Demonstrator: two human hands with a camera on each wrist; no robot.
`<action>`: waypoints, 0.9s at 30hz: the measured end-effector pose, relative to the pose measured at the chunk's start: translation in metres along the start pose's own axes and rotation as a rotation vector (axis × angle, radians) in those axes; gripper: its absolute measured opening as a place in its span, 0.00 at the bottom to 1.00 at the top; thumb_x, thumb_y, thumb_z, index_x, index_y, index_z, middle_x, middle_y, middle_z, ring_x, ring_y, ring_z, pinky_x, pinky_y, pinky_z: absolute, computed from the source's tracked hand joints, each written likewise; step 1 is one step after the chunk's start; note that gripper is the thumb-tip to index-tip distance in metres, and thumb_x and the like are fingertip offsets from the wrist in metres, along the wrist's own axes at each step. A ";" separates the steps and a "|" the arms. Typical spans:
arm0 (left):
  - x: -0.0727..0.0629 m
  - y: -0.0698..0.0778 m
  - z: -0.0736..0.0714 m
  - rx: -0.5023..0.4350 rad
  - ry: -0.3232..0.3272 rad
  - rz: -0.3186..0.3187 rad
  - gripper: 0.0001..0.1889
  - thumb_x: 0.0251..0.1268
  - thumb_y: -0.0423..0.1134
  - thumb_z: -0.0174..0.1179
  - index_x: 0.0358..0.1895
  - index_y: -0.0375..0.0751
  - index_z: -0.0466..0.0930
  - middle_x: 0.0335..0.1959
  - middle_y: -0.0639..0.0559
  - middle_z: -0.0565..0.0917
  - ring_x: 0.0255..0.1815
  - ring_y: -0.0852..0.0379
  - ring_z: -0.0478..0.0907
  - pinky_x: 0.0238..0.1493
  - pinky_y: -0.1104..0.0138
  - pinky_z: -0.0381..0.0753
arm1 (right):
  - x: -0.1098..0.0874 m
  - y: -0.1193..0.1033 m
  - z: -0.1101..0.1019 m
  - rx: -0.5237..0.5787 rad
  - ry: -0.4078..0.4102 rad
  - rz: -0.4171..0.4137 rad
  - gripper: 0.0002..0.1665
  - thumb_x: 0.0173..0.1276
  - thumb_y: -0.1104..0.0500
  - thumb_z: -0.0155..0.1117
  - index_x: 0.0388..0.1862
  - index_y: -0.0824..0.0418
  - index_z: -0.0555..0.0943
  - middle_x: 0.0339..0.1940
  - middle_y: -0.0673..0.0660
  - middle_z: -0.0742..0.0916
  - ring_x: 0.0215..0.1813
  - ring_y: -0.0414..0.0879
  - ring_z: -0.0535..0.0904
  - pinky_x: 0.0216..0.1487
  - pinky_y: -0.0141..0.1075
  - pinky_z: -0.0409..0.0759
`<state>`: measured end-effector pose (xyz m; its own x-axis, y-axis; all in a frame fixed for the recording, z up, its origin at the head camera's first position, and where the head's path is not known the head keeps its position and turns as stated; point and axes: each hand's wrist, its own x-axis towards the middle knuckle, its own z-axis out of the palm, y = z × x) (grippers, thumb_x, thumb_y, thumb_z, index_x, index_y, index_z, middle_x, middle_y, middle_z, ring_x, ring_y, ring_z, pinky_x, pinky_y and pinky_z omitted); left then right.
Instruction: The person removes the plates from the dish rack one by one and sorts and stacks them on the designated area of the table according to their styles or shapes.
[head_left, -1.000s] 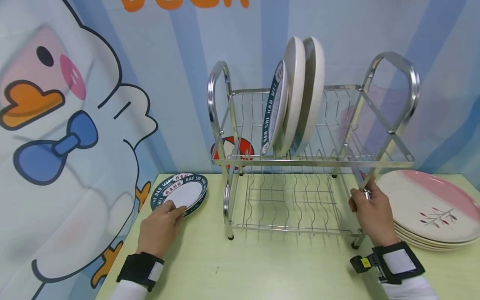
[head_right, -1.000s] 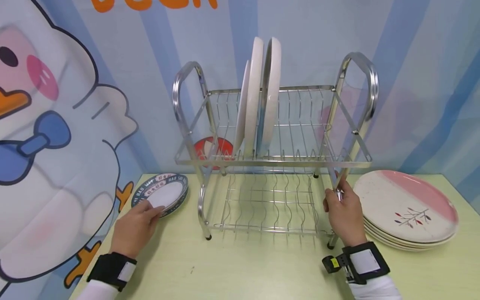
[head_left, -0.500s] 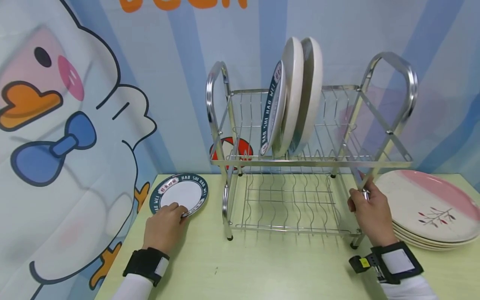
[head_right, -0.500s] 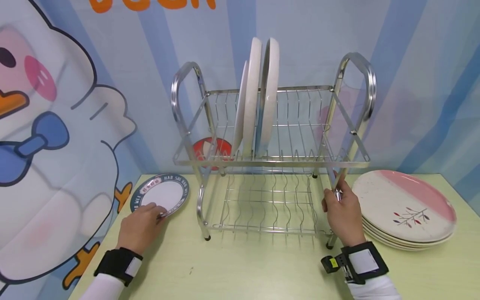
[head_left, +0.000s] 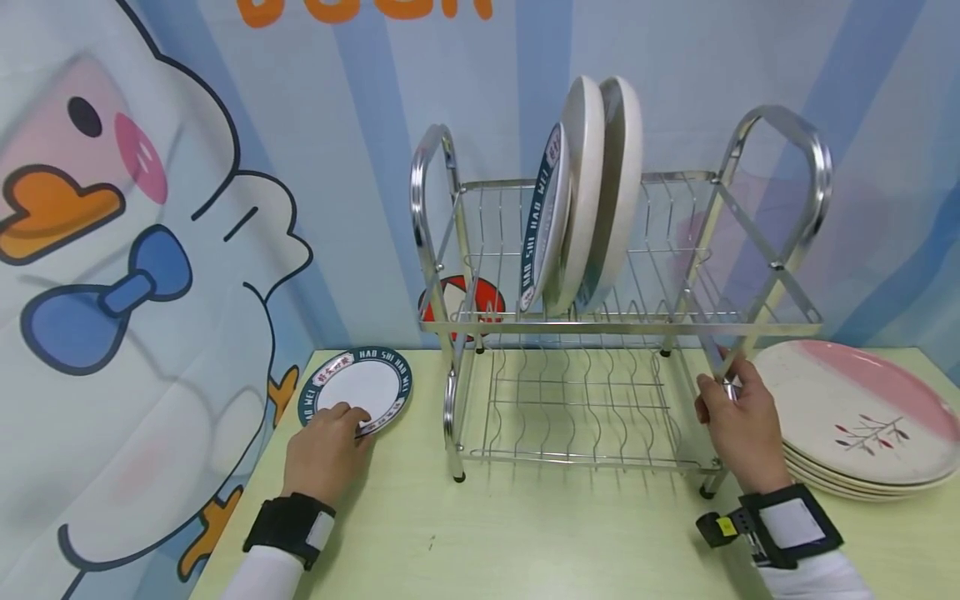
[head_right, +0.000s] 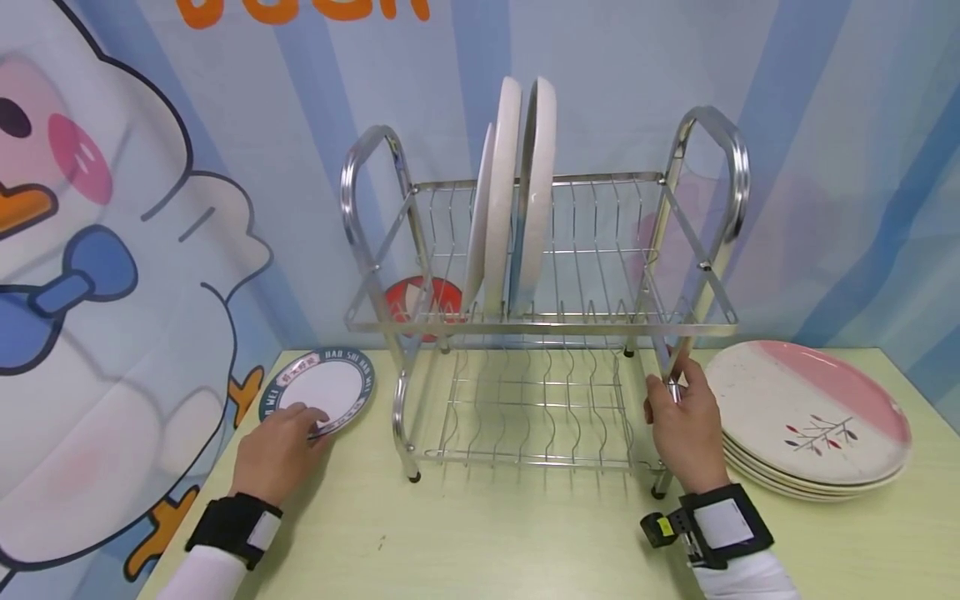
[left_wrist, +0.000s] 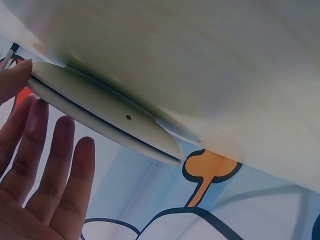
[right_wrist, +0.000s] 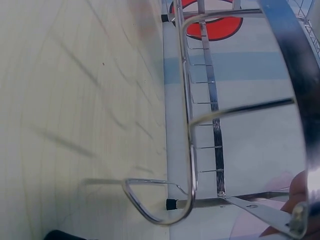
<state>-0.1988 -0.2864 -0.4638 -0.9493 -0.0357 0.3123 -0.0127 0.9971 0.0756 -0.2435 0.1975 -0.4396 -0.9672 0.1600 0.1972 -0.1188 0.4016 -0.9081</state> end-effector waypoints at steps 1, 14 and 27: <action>-0.001 -0.001 0.000 -0.006 0.006 0.003 0.15 0.57 0.41 0.78 0.46 0.41 0.90 0.39 0.46 0.87 0.39 0.46 0.83 0.39 0.52 0.87 | 0.000 0.000 0.000 0.005 0.003 0.005 0.31 0.85 0.52 0.48 0.79 0.64 0.59 0.22 0.48 0.79 0.23 0.41 0.73 0.21 0.37 0.66; -0.013 0.013 -0.023 -0.087 0.221 0.111 0.12 0.55 0.39 0.79 0.42 0.43 0.90 0.36 0.49 0.88 0.37 0.49 0.84 0.33 0.58 0.85 | -0.001 -0.004 0.001 -0.042 0.053 0.104 0.29 0.82 0.40 0.51 0.50 0.66 0.77 0.22 0.47 0.77 0.19 0.41 0.68 0.19 0.38 0.65; -0.020 0.064 -0.084 -0.179 0.421 0.316 0.07 0.58 0.40 0.77 0.38 0.45 0.90 0.28 0.54 0.89 0.29 0.57 0.84 0.28 0.67 0.83 | -0.002 -0.001 0.000 -0.080 0.040 0.133 0.28 0.82 0.41 0.50 0.45 0.67 0.77 0.24 0.49 0.78 0.18 0.43 0.65 0.20 0.40 0.64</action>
<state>-0.1538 -0.2280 -0.3857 -0.6902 0.2023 0.6948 0.3406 0.9379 0.0653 -0.2417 0.1970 -0.4385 -0.9633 0.2520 0.0928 0.0300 0.4443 -0.8954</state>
